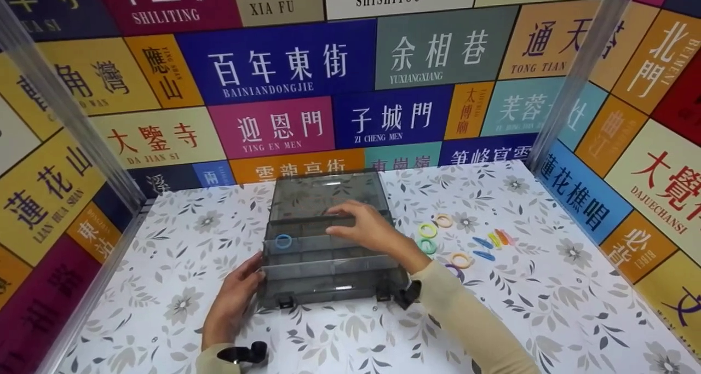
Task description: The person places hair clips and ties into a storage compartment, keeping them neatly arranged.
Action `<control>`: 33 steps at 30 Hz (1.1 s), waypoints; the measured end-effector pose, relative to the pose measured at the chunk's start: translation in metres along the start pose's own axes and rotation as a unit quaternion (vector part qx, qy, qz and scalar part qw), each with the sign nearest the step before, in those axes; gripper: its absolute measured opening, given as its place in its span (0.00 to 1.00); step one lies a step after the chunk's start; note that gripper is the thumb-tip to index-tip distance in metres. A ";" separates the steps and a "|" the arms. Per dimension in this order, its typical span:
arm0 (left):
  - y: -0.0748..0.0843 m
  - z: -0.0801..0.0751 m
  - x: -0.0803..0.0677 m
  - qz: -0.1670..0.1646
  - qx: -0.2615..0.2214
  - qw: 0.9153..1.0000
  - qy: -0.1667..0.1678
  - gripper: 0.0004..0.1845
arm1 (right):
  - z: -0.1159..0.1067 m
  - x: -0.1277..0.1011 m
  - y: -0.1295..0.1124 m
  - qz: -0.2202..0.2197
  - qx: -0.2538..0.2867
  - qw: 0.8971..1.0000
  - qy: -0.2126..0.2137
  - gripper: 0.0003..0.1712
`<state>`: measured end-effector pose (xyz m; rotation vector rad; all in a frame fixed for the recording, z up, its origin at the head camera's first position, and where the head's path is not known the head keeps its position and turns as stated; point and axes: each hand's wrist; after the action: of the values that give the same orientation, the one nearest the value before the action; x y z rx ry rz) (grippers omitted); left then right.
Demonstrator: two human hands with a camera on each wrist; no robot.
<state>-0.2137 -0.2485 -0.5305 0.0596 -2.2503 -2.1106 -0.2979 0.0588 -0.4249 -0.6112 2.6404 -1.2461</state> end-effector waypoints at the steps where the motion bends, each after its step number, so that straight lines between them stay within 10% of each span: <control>1: 0.000 0.000 0.000 0.000 -0.001 1.000 -0.001 0.30 | -0.002 -0.003 0.004 -0.006 0.004 1.000 0.010 0.28; 13: -0.001 0.001 -0.002 0.014 0.014 1.000 -0.001 0.30 | -0.029 -0.026 0.063 -0.044 0.035 0.992 0.111 0.23; 33: 0.004 -0.001 0.000 -0.025 0.022 0.999 0.014 0.30 | -0.106 -0.034 0.166 0.117 0.030 0.987 0.107 0.30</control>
<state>-0.2137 -0.2491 -0.5263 0.1477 -2.3019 -2.0715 -0.3487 0.2422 -0.4855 -0.1575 2.7307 -1.3808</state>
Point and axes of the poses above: each hand's wrist, its own x-axis towards the middle knuckle, its own z-axis out of the palm, y = z × x, and after that the axes turned 13 degrees about z, right-handed
